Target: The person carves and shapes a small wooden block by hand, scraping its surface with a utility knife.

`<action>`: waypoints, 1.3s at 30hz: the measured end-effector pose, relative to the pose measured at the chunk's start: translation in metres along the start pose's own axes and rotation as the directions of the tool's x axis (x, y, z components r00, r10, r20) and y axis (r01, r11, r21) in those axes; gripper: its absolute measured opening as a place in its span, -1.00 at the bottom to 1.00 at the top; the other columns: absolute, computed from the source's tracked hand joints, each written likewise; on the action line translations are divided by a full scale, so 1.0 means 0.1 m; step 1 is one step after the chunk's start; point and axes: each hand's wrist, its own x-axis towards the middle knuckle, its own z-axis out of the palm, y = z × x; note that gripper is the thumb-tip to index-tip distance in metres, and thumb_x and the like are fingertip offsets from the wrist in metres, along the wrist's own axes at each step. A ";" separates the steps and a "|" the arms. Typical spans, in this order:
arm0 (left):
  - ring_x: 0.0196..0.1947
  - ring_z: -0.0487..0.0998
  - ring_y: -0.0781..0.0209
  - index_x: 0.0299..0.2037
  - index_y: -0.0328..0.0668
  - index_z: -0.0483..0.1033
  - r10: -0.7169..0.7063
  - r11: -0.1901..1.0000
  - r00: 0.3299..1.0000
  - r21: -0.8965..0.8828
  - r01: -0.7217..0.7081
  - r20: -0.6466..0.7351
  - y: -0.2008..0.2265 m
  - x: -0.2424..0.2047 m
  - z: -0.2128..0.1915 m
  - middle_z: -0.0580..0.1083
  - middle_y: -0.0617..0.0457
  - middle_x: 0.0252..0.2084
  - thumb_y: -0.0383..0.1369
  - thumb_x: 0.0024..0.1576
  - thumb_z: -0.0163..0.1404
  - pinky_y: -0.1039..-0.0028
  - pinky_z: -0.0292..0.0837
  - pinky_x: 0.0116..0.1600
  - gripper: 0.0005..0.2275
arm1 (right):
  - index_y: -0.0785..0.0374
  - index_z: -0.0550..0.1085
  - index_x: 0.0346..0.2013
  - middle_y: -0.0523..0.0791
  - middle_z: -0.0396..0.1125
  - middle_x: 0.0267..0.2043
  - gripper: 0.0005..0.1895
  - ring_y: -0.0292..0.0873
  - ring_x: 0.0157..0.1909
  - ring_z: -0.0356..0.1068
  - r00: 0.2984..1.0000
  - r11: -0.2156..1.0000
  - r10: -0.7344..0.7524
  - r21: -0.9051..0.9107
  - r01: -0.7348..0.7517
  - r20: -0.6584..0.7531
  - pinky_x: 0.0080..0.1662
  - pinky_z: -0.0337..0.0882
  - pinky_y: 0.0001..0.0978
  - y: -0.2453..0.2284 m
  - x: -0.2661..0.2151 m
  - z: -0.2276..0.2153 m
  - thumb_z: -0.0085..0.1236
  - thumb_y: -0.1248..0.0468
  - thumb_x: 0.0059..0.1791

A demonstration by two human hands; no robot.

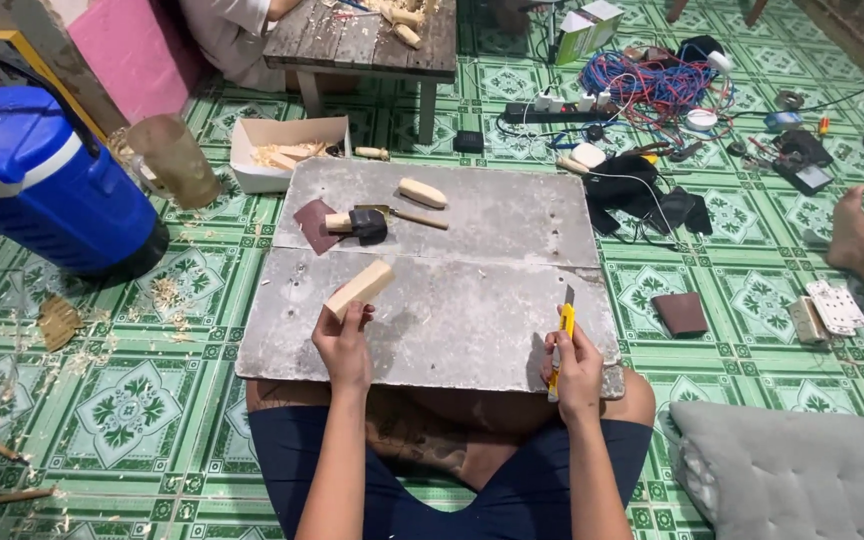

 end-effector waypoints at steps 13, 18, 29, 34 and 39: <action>-0.23 0.53 0.18 0.04 -0.35 0.41 -0.123 0.986 0.989 -0.101 0.131 0.081 -0.04 -0.16 -0.09 0.42 -0.04 -0.14 -0.20 0.26 -0.03 0.37 0.53 -0.17 -0.67 | 0.41 0.29 0.33 0.00 0.20 -0.43 -0.55 -0.18 -0.71 0.16 0.998 0.996 -0.033 -0.084 0.037 0.054 -0.60 0.23 -0.35 0.14 -0.01 -0.08 -0.28 0.42 0.14; -0.21 0.62 -0.06 -0.10 -0.35 0.43 -0.409 0.889 0.816 -0.022 0.457 0.408 -0.03 -0.17 -0.04 0.51 -0.20 -0.18 -0.10 0.22 -0.21 0.25 0.61 -0.20 -0.61 | 0.42 0.29 0.33 0.01 0.23 -0.44 -0.55 -0.18 -0.72 0.18 0.995 0.990 -0.072 -0.117 0.081 0.074 -0.60 0.23 -0.37 0.15 -0.01 -0.07 -0.25 0.45 0.13; -0.16 0.52 0.04 -0.05 -0.30 0.42 -0.056 0.913 0.996 0.407 0.023 0.069 -0.14 0.34 -0.19 0.44 -0.14 -0.21 -0.09 0.36 -0.31 0.25 0.45 -0.03 -0.61 | 0.44 0.30 0.32 0.01 0.27 -0.46 -0.57 -0.17 -0.73 0.22 0.991 0.985 -0.084 -0.143 0.099 0.106 -0.61 0.27 -0.36 0.28 0.01 -0.18 -0.20 0.43 0.13; -0.16 0.49 0.20 -0.02 0.05 0.44 0.334 0.796 0.906 0.592 -0.123 -0.261 0.58 0.39 -0.31 0.42 0.12 -0.14 -0.06 0.27 -0.09 0.40 0.43 0.05 -0.74 | 0.46 0.32 0.30 0.03 0.31 -0.47 -0.57 -0.16 -0.74 0.25 0.989 0.977 -0.085 -0.185 0.107 0.119 -0.62 0.30 -0.35 0.26 0.01 -0.15 -0.17 0.41 0.13; -0.38 0.60 0.24 -0.17 -0.07 0.59 0.033 0.916 0.982 0.388 -0.104 0.185 0.48 0.18 0.05 0.59 0.00 -0.34 0.08 0.28 -0.34 0.48 0.53 -0.25 -0.51 | 0.45 0.32 0.28 0.03 0.27 -0.49 -0.57 -0.16 -0.73 0.22 0.991 0.981 -0.028 -0.185 0.053 0.132 -0.62 0.27 -0.36 0.39 0.04 -0.20 -0.16 0.37 0.13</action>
